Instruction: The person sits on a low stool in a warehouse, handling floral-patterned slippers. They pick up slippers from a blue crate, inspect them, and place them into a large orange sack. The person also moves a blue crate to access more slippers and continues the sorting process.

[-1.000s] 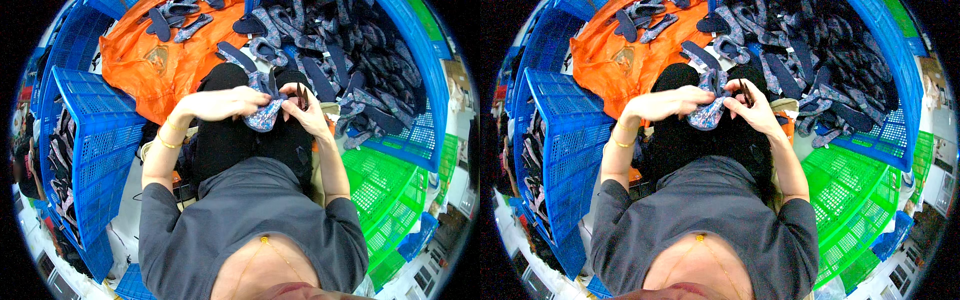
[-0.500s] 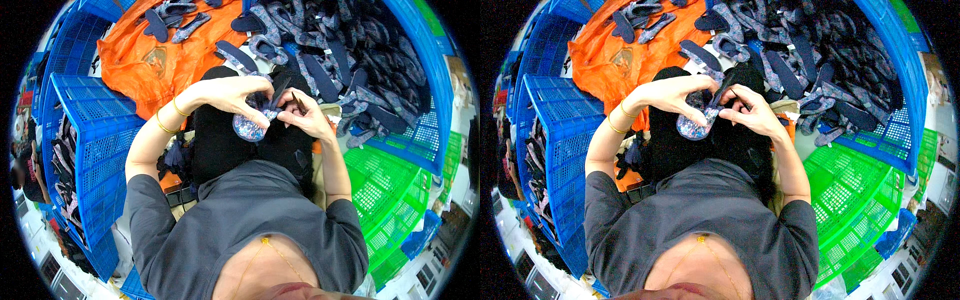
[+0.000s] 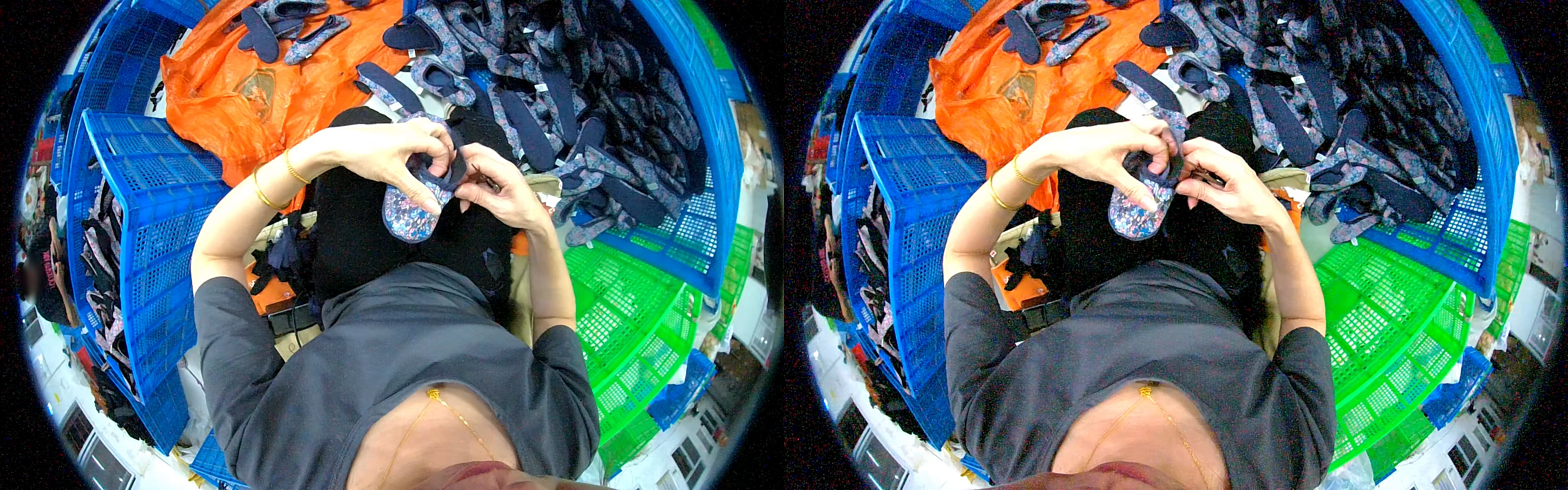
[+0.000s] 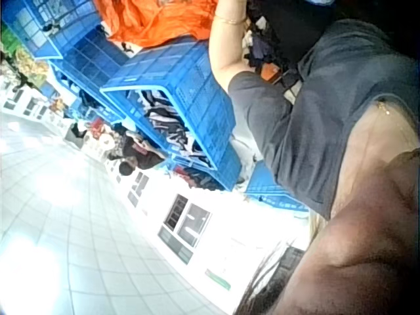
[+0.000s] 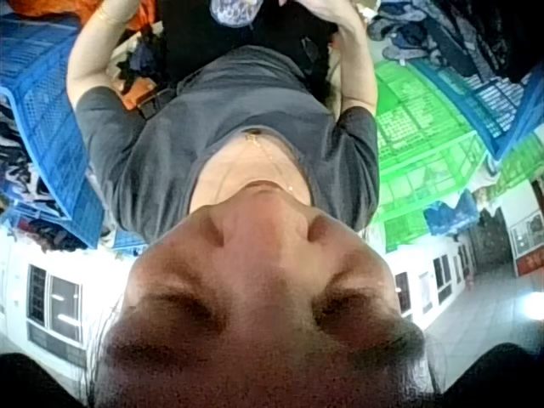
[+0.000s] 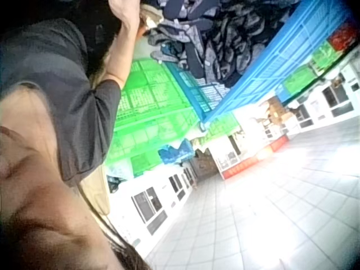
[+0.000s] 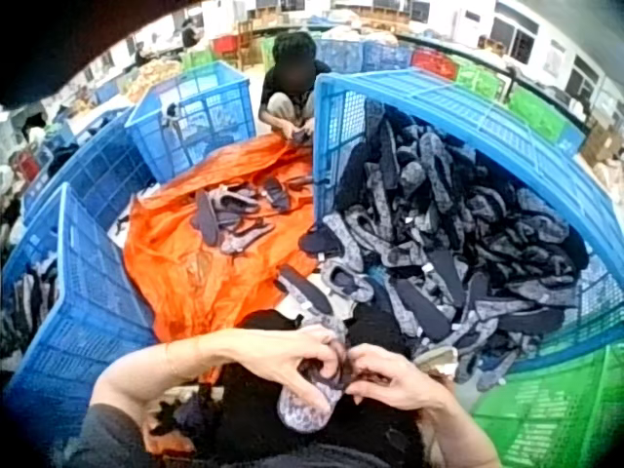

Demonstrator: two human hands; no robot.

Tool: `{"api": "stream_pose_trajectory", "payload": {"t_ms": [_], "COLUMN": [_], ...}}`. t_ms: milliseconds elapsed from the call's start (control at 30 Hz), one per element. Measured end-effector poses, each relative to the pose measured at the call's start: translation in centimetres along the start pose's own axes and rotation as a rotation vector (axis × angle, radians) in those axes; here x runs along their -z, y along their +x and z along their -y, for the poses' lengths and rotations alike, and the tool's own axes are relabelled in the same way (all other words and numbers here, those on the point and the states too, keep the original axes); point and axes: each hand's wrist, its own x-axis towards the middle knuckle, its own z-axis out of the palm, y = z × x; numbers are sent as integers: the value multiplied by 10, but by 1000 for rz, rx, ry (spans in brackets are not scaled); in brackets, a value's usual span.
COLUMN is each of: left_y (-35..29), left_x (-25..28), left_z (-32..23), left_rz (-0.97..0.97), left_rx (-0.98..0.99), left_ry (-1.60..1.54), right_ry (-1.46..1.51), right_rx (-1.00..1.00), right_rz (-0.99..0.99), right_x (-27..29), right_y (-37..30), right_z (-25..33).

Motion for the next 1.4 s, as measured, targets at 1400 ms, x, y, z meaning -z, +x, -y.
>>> {"api": "stream_pose_trajectory", "payload": {"t_ms": [1400], "left_y": [-6], "left_x": [-1], "left_z": [-43], "left_rz": [-473], "left_rx": [6], "left_ry": [270], "right_ry": [-929], "right_rx": [-50], "right_rz": [-172], "right_x": [-28], "right_y": [8], "right_z": [83]}}
